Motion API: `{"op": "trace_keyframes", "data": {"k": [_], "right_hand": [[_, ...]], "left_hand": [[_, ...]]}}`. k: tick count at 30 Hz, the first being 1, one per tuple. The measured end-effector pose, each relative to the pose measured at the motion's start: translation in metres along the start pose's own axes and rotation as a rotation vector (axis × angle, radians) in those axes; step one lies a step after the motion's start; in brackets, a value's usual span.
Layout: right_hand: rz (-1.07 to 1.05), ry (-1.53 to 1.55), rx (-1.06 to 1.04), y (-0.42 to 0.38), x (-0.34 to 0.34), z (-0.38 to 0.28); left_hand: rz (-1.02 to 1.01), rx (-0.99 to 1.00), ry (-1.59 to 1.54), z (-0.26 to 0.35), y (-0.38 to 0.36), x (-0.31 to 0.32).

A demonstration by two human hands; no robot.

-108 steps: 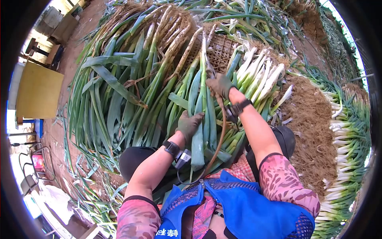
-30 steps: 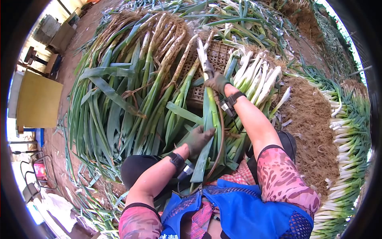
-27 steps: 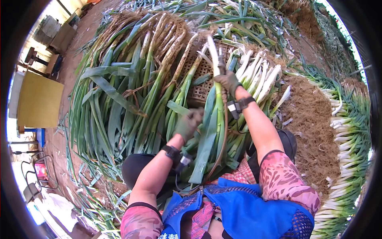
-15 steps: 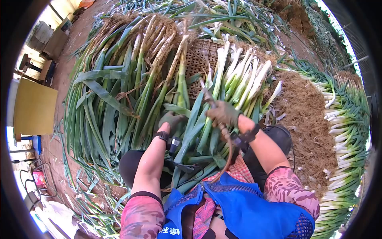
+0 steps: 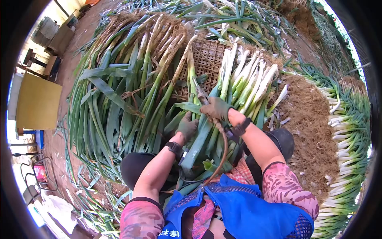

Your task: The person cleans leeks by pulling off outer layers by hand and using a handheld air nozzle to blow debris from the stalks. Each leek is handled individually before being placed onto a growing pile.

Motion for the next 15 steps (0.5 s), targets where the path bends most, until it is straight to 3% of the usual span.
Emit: {"op": "trace_keyframes", "data": {"k": [3, 5, 9, 10, 12, 13, 15], "right_hand": [[0.098, -0.118, -0.09, 0.061, -0.026, -0.001], [0.042, -0.026, -0.059, 0.058, -0.036, -0.015], [0.036, -0.218, -0.148, 0.06, -0.039, 0.012], [-0.014, -0.219, -0.091, 0.052, -0.037, 0.021], [0.084, -0.146, -0.178, 0.037, -0.031, 0.03], [0.072, -0.16, -0.134, 0.037, -0.034, 0.029], [0.047, -0.188, -0.057, 0.046, -0.05, 0.013]], "left_hand": [[-0.046, 0.047, 0.068, 0.011, -0.014, 0.006], [-0.039, 0.044, 0.112, 0.017, -0.02, 0.014], [-0.027, 0.081, 0.387, 0.002, -0.025, 0.018], [-0.031, 0.037, 0.394, -0.002, -0.029, 0.02], [-0.045, -0.048, 0.407, -0.005, -0.034, 0.028], [-0.055, -0.065, 0.491, 0.02, -0.053, 0.038], [-0.052, -0.004, 0.572, 0.001, -0.06, 0.046]]}}
Point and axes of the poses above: each hand's wrist, its own y-axis towards the middle knuckle, its own x-axis out of the palm, z = x × y, the point moved 1 cm from there along y, towards the middle knuckle, and after that the axes turned 12 degrees about -z, right-handed, at the moved point
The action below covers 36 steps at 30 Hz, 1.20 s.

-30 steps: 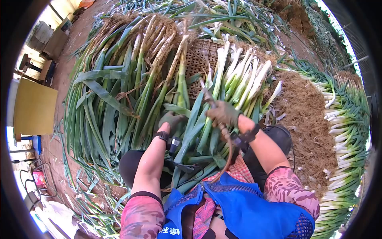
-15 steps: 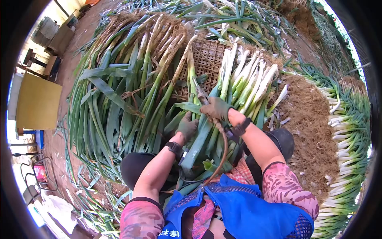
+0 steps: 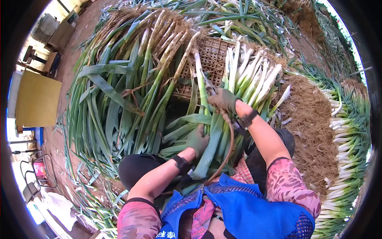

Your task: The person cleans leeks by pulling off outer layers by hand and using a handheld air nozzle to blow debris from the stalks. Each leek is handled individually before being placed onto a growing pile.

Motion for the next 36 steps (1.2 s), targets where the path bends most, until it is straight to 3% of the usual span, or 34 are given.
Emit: {"op": "trace_keyframes", "data": {"k": [3, 6, 7, 9, 15, 16, 19, 20, 21, 24, 29, 34, 36], "right_hand": [[0.163, -0.241, -0.118, 0.074, -0.023, -0.005], [0.125, 0.095, 0.133, 0.063, -0.039, -0.056], [0.177, 0.088, 0.055, 0.079, -0.048, -0.051], [0.297, -0.585, -0.162, 0.112, -0.061, -0.046], [0.205, -0.223, 0.166, 0.049, -0.046, -0.047], [0.181, -0.34, 0.059, 0.048, -0.045, -0.042], [0.196, -0.468, 0.093, 0.064, -0.045, -0.045], [0.211, -0.373, 0.21, 0.06, -0.043, -0.055], [0.174, -0.559, 0.166, 0.073, -0.05, -0.062], [0.292, -0.663, 0.046, 0.098, -0.054, -0.07], [0.383, -0.57, 0.031, 0.097, -0.055, -0.067], [0.233, -0.836, -0.008, 0.091, -0.032, -0.065], [0.216, -0.811, 0.095, 0.09, -0.039, -0.061]], "left_hand": [[0.015, 0.013, 0.082, 0.012, -0.017, 0.007], [0.004, 0.02, 0.106, 0.013, -0.021, 0.008], [0.008, 0.029, 0.103, 0.012, -0.021, 0.01], [0.014, 0.048, 0.097, 0.011, -0.021, 0.01], [0.014, 0.008, 0.144, 0.012, -0.022, 0.01], [0.029, 0.023, 0.151, 0.012, -0.021, 0.011], [-0.015, -0.021, 0.163, 0.008, -0.02, 0.013], [-0.022, -0.018, 0.147, 0.007, -0.019, 0.013], [-0.03, -0.015, 0.134, 0.006, -0.018, 0.012], [-0.094, -0.074, 0.086, 0.012, -0.018, 0.007], [-0.11, -0.086, 0.041, 0.018, -0.02, 0.003], [-0.047, -0.01, 0.097, 0.009, -0.018, 0.01], [-0.096, -0.024, 0.163, 0.018, -0.02, -0.001]]}}
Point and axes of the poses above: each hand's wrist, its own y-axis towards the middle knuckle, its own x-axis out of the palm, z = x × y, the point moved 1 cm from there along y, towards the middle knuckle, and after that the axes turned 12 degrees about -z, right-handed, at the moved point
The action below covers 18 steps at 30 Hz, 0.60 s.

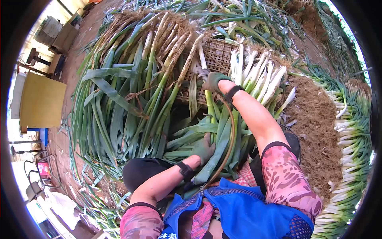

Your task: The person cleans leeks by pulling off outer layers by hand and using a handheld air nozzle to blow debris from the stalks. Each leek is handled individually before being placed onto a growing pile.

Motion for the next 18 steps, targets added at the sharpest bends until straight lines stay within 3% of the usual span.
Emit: {"op": "trace_keyframes", "data": {"k": [1, 3, 4, 5, 7, 9, 12, 15, 17, 18], "right_hand": [[-0.03, 0.003, 0.042, -0.005, -0.003, 0.004], [0.015, 0.139, 0.046, -0.02, -0.01, 0.023], [0.002, 0.244, 0.098, -0.022, -0.011, 0.038], [-0.012, 0.349, 0.152, -0.025, -0.01, 0.053], [0.006, 0.714, 0.176, -0.032, 0.006, 0.082], [-0.025, 0.855, 0.174, -0.071, 0.011, 0.071], [-0.055, 0.766, -0.021, -0.085, 0.041, 0.076], [-0.116, 0.757, -0.101, -0.123, 0.068, 0.046], [-0.21, 0.853, -0.066, -0.14, 0.092, 0.03], [-0.209, 0.7, -0.141, -0.143, 0.102, 0.021]], "left_hand": [[-0.022, -0.007, 0.029, 0.009, -0.001, -0.013], [-0.321, -0.186, 0.179, 0.028, 0.003, -0.072], [-0.31, -0.155, 0.249, 0.029, 0.002, -0.103], [-0.148, -0.276, 0.293, 0.016, 0.014, -0.125], [0.421, -0.256, 0.251, -0.019, 0.03, -0.156], [0.667, -0.335, 0.404, -0.084, 0.062, -0.166], [0.179, -0.589, 0.257, -0.108, 0.067, -0.157], [-0.031, -0.317, 0.162, -0.103, 0.077, -0.132], [0.092, -0.178, -0.178, -0.09, 0.097, -0.125], [0.132, -0.049, -0.331, -0.046, 0.078, -0.134]]}}
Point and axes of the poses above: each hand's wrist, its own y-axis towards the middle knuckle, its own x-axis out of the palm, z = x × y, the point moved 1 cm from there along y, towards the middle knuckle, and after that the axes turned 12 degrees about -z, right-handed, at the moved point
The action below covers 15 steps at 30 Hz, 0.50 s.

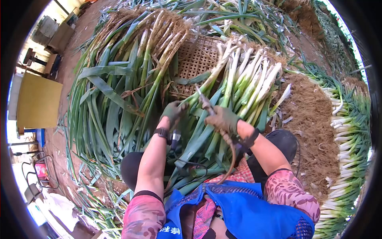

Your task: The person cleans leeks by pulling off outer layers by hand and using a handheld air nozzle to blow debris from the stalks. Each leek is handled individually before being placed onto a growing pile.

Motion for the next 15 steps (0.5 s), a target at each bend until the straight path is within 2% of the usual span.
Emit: {"op": "trace_keyframes", "data": {"k": [1, 3, 6, 9, 10, 13, 14, 15], "right_hand": [[0.005, -0.007, -0.029, -0.009, 0.018, -0.005], [0.115, -0.188, 0.066, -0.026, 0.036, -0.021], [0.215, -0.04, 0.064, -0.033, 0.043, -0.011], [0.142, -0.028, 0.032, -0.043, 0.058, -0.014], [0.11, -0.132, 0.064, -0.05, 0.061, -0.029], [0.142, -0.136, -0.051, -0.02, 0.083, -0.019], [0.09, -0.119, -0.041, -0.02, 0.086, -0.024], [0.066, -0.16, 0.004, -0.022, 0.088, -0.028]], "left_hand": [[-0.028, 0.014, 0.104, 0.003, 0.01, -0.007], [0.025, -0.021, 0.117, 0.013, 0.006, 0.0], [0.273, -0.101, 0.144, 0.02, 0.004, 0.0], [0.355, -0.238, 0.086, 0.022, -0.004, -0.017], [0.38, -0.25, 0.07, 0.013, 0.0, -0.021], [0.346, -0.274, 0.138, 0.003, 0.003, -0.025], [0.417, -0.194, 0.172, -0.002, 0.005, -0.021], [0.414, -0.202, 0.185, -0.007, 0.007, -0.018]]}}
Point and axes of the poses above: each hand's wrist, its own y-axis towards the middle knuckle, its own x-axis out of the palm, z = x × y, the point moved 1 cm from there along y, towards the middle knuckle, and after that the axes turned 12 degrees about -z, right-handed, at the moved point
